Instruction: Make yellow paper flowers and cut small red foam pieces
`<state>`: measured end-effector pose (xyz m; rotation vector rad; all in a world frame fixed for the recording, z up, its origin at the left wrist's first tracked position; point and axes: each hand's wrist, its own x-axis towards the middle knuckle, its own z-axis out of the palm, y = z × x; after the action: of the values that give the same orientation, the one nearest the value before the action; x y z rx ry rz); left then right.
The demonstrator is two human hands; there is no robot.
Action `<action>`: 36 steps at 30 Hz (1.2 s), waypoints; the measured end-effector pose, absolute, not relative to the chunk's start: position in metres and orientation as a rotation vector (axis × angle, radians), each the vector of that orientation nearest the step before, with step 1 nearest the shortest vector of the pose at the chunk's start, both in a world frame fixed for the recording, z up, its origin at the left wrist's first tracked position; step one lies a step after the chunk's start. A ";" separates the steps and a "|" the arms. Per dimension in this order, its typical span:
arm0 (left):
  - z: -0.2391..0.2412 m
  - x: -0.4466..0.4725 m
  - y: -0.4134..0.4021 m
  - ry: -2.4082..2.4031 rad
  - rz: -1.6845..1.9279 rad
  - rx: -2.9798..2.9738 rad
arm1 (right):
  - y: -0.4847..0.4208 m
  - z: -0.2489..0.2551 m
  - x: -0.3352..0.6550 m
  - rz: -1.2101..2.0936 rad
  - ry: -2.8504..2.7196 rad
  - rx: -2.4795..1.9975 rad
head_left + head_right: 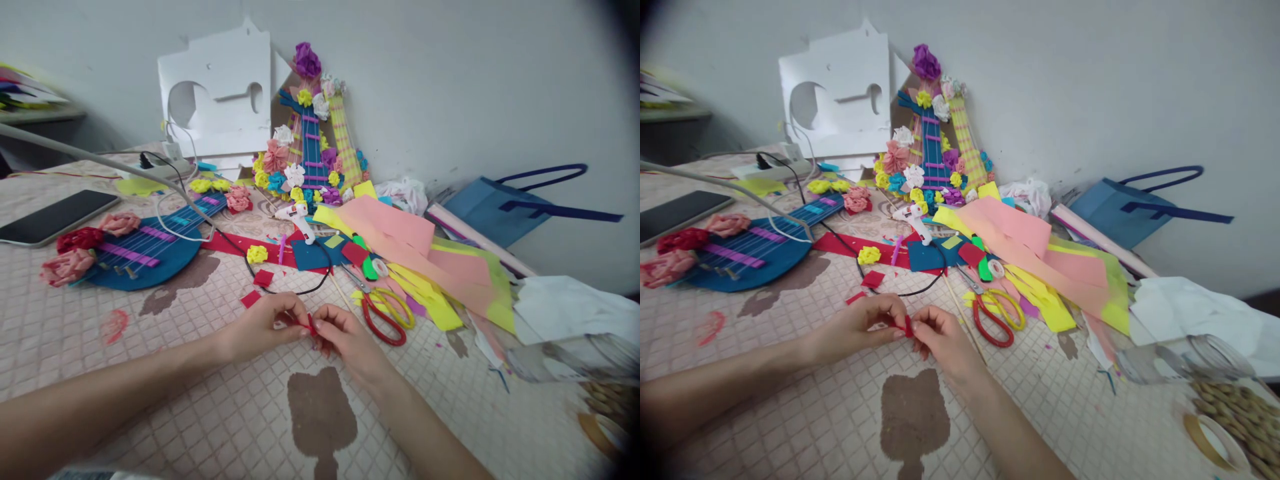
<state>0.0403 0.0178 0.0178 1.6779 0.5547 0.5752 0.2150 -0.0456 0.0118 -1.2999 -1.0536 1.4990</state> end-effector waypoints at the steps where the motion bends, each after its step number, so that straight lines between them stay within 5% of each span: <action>1: 0.017 0.041 0.018 0.562 0.549 1.592 | -0.046 0.012 0.215 1.492 -1.059 -1.304; 36: 0.013 0.044 0.017 0.720 0.613 1.213 | -0.050 0.018 0.211 1.339 -1.292 -1.433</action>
<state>0.0438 0.0172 0.0128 1.2128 0.7199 0.6131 0.2107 -0.0500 0.0177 -1.4331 -1.2920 1.3391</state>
